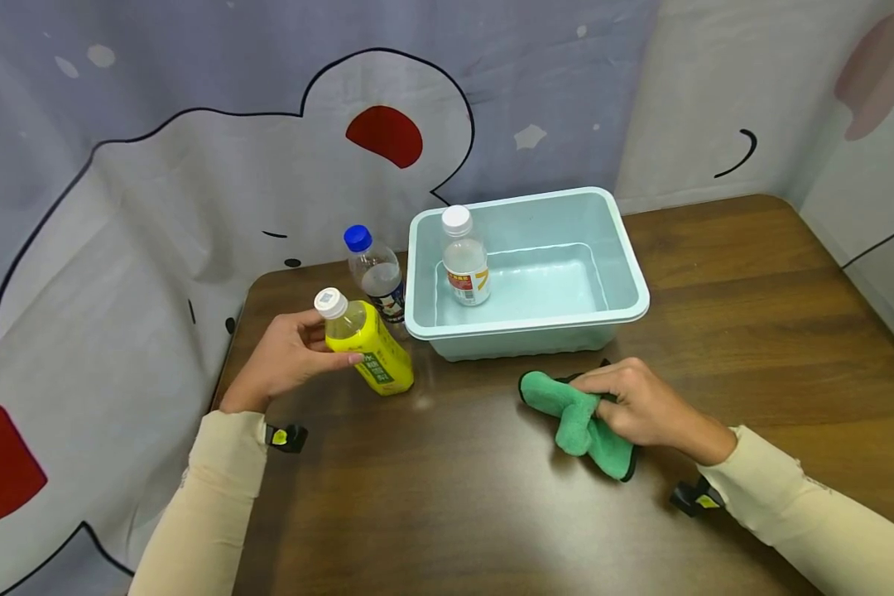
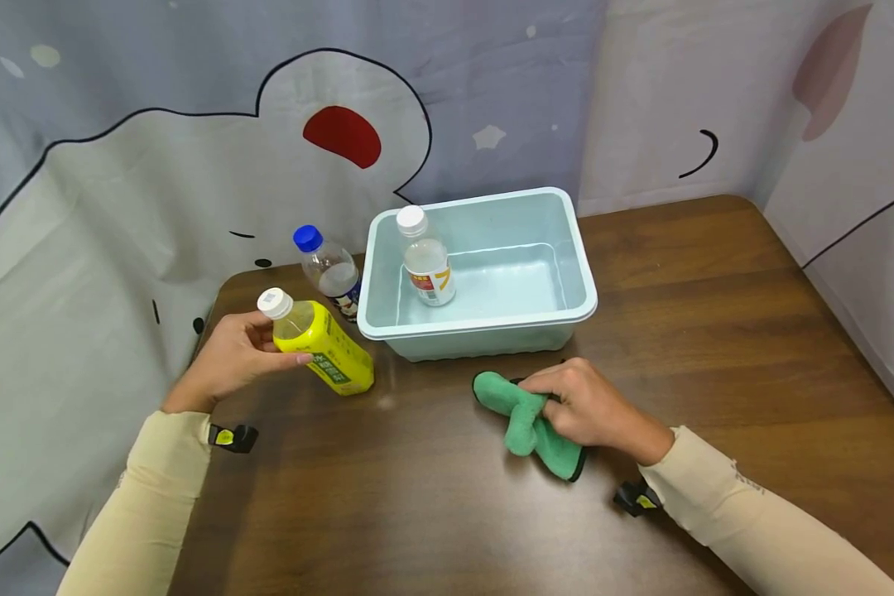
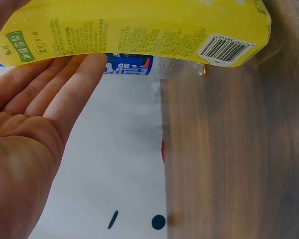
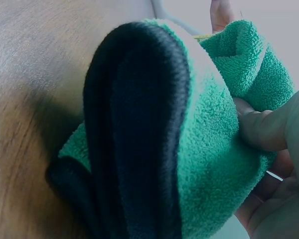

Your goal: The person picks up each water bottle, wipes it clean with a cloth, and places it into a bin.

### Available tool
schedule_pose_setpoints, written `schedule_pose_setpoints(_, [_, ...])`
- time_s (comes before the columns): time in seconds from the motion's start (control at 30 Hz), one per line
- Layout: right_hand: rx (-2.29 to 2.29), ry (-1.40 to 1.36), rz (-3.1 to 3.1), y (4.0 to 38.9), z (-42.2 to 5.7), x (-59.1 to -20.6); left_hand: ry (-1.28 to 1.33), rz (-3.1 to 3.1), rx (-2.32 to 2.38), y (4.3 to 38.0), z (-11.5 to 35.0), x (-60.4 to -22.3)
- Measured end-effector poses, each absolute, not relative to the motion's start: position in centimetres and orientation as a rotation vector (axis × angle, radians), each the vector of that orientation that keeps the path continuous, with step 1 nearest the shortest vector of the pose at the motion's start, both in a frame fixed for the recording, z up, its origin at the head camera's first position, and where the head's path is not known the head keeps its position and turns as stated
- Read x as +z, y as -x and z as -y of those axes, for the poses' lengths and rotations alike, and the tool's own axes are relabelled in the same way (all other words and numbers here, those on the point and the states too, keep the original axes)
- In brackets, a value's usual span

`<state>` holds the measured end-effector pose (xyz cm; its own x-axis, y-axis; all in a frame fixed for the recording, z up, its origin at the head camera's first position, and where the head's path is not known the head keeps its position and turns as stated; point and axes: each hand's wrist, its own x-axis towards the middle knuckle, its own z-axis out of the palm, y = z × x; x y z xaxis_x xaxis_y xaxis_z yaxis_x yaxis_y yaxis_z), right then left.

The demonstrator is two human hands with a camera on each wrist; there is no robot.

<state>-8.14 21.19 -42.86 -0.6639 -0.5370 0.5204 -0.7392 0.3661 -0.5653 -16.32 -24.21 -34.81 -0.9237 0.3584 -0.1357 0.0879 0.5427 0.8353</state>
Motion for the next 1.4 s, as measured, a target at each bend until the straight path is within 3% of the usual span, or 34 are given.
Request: schedule_pose_setpoints(1.4, [1.134, -1.1, 2.384, 8.0, -21.6, -42.7, -0.565, -2.346, 1.391, 14.7, 21.4, -34.8])
